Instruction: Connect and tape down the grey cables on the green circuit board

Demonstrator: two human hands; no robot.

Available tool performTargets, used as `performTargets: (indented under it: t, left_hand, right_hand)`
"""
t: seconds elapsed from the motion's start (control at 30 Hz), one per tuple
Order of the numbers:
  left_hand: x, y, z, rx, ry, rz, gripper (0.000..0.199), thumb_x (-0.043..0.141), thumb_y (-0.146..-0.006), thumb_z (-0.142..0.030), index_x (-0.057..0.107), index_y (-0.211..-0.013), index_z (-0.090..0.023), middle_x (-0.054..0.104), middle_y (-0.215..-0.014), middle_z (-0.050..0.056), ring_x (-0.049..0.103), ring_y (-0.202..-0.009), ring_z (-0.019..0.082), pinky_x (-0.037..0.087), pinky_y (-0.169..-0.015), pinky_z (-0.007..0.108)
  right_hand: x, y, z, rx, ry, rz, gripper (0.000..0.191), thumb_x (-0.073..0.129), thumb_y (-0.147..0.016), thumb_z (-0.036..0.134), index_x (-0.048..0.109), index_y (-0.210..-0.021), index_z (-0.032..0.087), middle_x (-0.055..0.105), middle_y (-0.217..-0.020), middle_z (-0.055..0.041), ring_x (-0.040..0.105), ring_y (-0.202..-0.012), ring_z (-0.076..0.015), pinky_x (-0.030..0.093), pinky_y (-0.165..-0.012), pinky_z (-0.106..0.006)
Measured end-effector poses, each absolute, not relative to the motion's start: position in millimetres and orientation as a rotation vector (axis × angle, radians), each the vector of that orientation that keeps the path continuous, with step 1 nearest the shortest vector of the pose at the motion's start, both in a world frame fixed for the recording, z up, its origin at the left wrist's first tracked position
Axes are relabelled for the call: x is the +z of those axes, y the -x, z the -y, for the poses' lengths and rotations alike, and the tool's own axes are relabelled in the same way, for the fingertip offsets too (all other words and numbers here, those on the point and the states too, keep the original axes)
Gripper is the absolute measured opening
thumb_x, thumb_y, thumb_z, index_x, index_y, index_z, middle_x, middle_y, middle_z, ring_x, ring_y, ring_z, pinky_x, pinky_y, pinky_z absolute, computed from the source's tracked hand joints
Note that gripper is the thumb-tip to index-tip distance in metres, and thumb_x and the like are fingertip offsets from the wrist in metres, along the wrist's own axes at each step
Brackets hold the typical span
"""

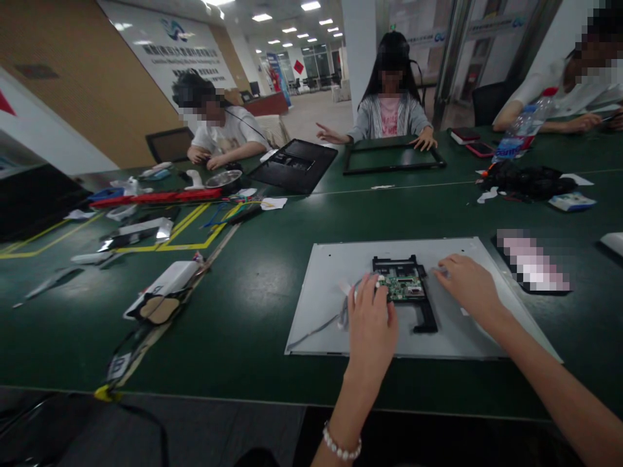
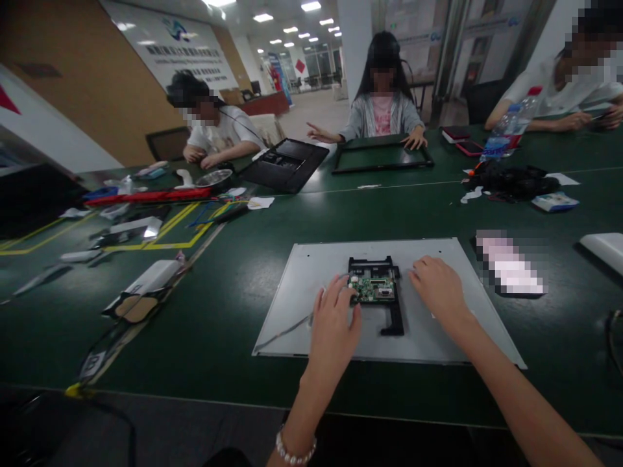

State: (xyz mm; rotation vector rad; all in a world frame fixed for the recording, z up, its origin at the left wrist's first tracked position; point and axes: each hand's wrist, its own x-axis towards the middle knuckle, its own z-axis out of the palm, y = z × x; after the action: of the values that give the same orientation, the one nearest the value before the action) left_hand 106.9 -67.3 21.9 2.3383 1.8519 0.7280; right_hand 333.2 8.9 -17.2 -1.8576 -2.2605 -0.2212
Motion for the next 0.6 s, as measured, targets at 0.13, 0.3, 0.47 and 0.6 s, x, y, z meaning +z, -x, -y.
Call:
performTargets:
  t: [0.13, 0.3, 0.47, 0.6]
  left_hand:
    - [10, -125, 73, 0.654, -2.391, -1.707, 0.041, 0.047, -0.088, -0.012, 0.049, -0.128, -0.016, 0.044, -0.146, 0.012, 0.031, -0.142, 0.025, 0.03, -0.115, 0.05]
    - [-3, -131, 77, 0.6, -2.425, -1.664, 0.048, 0.045, -0.092, -0.018, 0.04, -0.139, -0.016, 0.037, -0.151, 0.012, 0.029, -0.143, 0.025, 0.028, -0.116, 0.051]
    - [-7, -128, 76, 0.595, -2.461, -1.661, 0.048, 0.045, -0.093, -0.02, 0.04, -0.141, -0.016, 0.039, -0.151, 0.012, 0.029, -0.143, 0.025, 0.029, -0.116, 0.051]
    - [-11, -127, 76, 0.594, -2.485, -1.67, 0.048, 0.045, -0.094, -0.023, 0.04, -0.141, -0.017, 0.04, -0.15, 0.013, 0.031, -0.142, 0.025, 0.031, -0.115, 0.051]
  right_hand:
    - [-17, -339, -6, -0.252, 1.847, 2.242, 0.029, 0.041, -0.095, 0.021, 0.069, -0.092, 0.016, 0.071, -0.094, -0.0098, 0.065, -0.088, -0.025, 0.047, -0.073, -0.035]
    - [-10, -341, -17, -0.168, 1.634, 2.164, 0.029, 0.041, -0.097, 0.027, 0.068, -0.103, 0.018, 0.072, -0.106, -0.0085, 0.066, -0.093, -0.0245, 0.05, -0.077, -0.036]
    - [-6, -315, -44, -0.011, 1.334, 2.214, 0.033, 0.039, -0.097, 0.026, 0.07, -0.107, 0.018, 0.072, -0.107, -0.0107, 0.066, -0.1, -0.0253, 0.05, -0.089, -0.041]
    - [-16, -298, -57, 0.058, 1.234, 2.305, 0.031, 0.043, -0.094, 0.021, 0.072, -0.103, 0.019, 0.073, -0.106, -0.011, 0.067, -0.101, -0.0244, 0.048, -0.094, -0.042]
